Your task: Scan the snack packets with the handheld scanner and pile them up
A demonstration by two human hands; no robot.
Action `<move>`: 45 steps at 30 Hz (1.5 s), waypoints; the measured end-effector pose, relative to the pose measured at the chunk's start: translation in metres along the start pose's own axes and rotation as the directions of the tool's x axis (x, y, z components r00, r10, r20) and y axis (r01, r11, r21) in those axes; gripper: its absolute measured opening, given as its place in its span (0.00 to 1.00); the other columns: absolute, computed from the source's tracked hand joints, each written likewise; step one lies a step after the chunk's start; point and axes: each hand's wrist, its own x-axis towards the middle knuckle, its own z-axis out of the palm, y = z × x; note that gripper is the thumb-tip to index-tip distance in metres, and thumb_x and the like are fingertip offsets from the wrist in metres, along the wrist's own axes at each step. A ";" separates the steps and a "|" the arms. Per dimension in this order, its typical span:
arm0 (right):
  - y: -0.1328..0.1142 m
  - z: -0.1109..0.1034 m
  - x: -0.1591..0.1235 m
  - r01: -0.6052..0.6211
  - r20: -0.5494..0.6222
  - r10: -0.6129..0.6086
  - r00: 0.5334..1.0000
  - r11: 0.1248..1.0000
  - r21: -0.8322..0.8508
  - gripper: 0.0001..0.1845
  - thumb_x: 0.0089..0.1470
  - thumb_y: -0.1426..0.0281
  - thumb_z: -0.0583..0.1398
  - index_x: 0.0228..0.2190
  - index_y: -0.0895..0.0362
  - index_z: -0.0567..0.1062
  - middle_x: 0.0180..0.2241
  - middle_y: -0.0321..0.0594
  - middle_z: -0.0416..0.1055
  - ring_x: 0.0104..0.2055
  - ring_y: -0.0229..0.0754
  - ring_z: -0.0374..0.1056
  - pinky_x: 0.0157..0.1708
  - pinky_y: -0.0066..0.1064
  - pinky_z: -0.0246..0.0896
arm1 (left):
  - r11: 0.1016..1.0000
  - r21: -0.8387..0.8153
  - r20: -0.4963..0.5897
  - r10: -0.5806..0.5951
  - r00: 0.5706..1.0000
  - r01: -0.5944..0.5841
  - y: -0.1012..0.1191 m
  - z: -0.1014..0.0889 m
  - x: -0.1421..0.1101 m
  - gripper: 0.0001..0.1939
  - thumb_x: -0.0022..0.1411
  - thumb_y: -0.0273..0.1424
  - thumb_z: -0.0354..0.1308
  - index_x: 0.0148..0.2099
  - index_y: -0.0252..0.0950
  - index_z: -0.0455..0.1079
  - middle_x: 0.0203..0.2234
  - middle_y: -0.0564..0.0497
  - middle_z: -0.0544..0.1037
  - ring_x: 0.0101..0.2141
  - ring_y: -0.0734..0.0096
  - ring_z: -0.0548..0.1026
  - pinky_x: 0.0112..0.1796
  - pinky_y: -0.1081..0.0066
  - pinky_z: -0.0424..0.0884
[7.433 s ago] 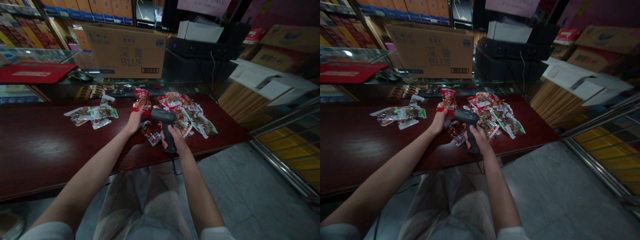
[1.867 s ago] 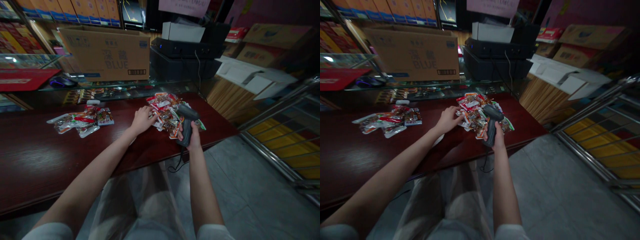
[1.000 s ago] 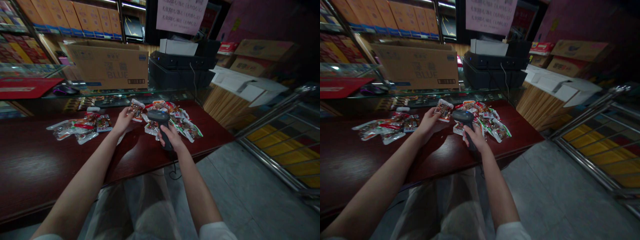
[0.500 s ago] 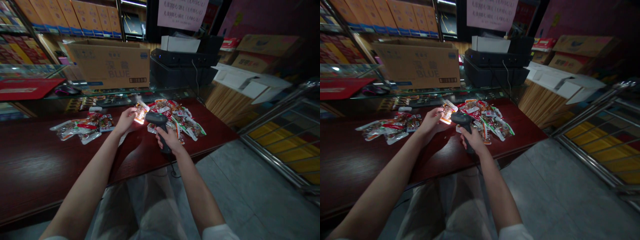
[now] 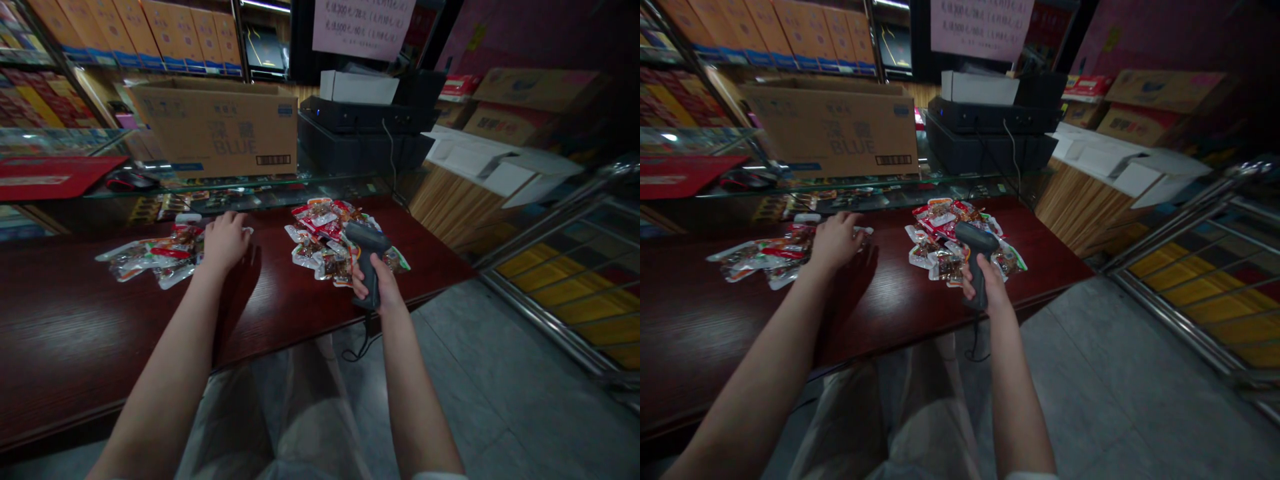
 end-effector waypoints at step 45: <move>0.021 0.053 0.027 -0.082 0.181 0.088 0.980 0.996 -0.043 0.26 0.49 0.51 0.64 0.41 0.55 0.65 0.19 0.24 0.63 0.11 0.29 0.55 0.10 0.22 0.52 | 0.662 -0.661 -0.216 0.284 0.934 -0.354 0.032 0.031 0.011 0.35 0.54 0.28 0.60 0.64 0.38 0.57 0.53 0.42 0.68 0.55 0.57 0.68 0.58 0.55 0.63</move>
